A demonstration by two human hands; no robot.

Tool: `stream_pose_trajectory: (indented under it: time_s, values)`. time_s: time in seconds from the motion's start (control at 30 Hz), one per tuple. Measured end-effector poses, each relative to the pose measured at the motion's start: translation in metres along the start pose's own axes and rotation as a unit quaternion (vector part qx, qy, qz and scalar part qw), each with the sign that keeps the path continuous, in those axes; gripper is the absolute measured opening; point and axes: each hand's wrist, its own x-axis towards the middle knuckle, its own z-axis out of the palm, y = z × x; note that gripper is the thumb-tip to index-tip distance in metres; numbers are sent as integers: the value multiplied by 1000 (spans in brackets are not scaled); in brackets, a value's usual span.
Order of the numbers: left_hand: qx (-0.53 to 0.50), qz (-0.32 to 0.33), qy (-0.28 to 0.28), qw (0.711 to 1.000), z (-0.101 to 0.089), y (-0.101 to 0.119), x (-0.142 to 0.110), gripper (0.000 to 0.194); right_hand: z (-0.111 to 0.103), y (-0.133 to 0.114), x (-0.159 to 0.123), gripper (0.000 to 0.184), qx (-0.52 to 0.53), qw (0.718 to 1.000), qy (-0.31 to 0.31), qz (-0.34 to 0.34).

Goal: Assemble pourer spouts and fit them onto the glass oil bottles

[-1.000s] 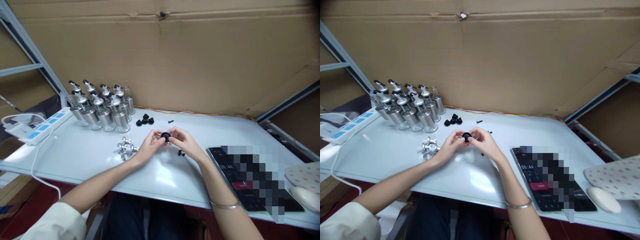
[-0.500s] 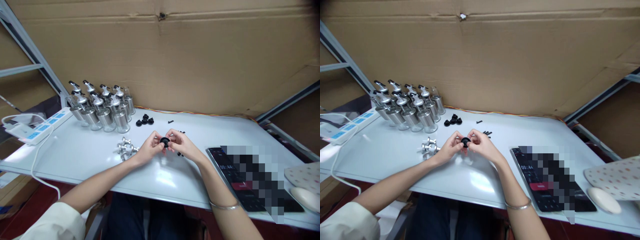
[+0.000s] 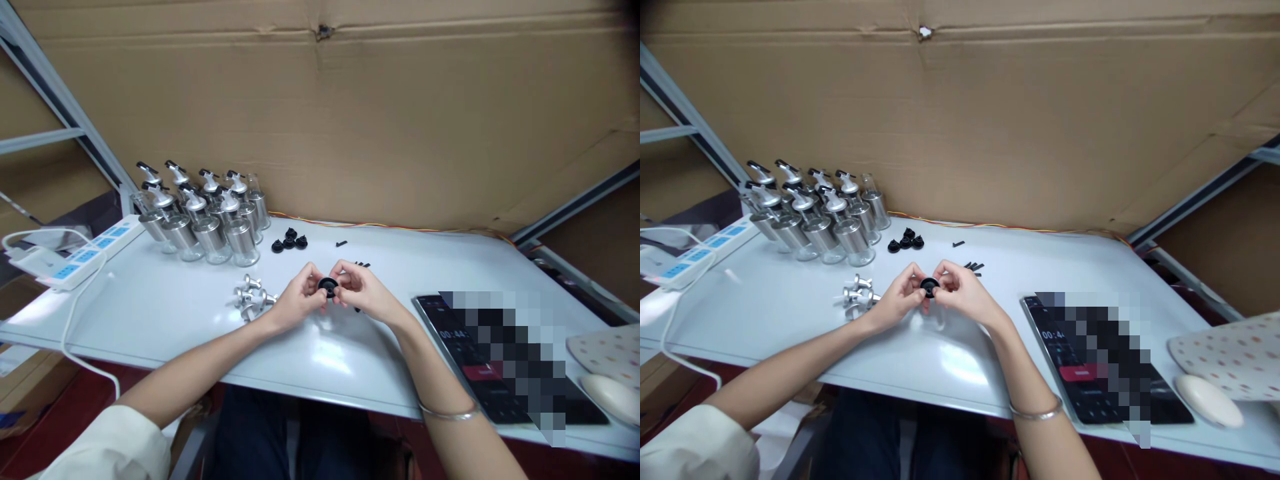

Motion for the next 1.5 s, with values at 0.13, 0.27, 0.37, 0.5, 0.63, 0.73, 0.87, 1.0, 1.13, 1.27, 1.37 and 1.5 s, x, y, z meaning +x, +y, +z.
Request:
stream_pose_trajectory:
  time_s: [0.13, 0.27, 0.37, 0.5, 0.63, 0.73, 0.87, 1.0, 1.13, 1.27, 1.37, 1.5]
  values:
    - [29, -5, 4, 1000, -1, 1, -1, 29, 1, 1, 0, 17, 8, 1000, -3, 3]
    - [58, -16, 9, 998, -1, 3, -2, 24, 2, -1, -1, 16, 1, 1000, 2, 2]
    - [82, -15, 12, 996, -2, 4, -2, 20, 4, -1, -1, 16, -12, 1000, 10, 0]
    - [97, -10, 25, 995, -1, 2, -2, 18, 4, 0, 0, 17, 10, 1000, 10, -1]
    - [84, 6, 32, 996, -1, 0, -1, 19, 2, 2, 1, 16, 40, 999, -2, -1]
    - [74, 8, 26, 997, 0, -1, -2, 20, 1, 4, 1, 19, 41, 999, 3, 6]
    - [59, 10, 27, 998, 1, 1, -2, 25, 0, 5, 2, 20, 51, 999, 1, -7]
    - [61, 14, 37, 997, 1, 2, -2, 30, 0, 4, 3, 18, 63, 998, -1, -10]
    - [106, 25, 50, 993, 1, -1, -2, 27, 1, 4, 1, 18, 68, 998, 5, -1]
    - [212, 58, 53, 974, -2, 0, -4, 16, 2, 4, -1, 21, 65, 998, 6, 8]
    - [256, 71, 44, 963, -4, 4, -5, 13, 2, 4, -1, 21, 56, 998, -2, 12]
    - [297, 107, 47, 948, -7, 5, -3, 15, 1, 4, 0, 23, 43, 999, 6, -13]
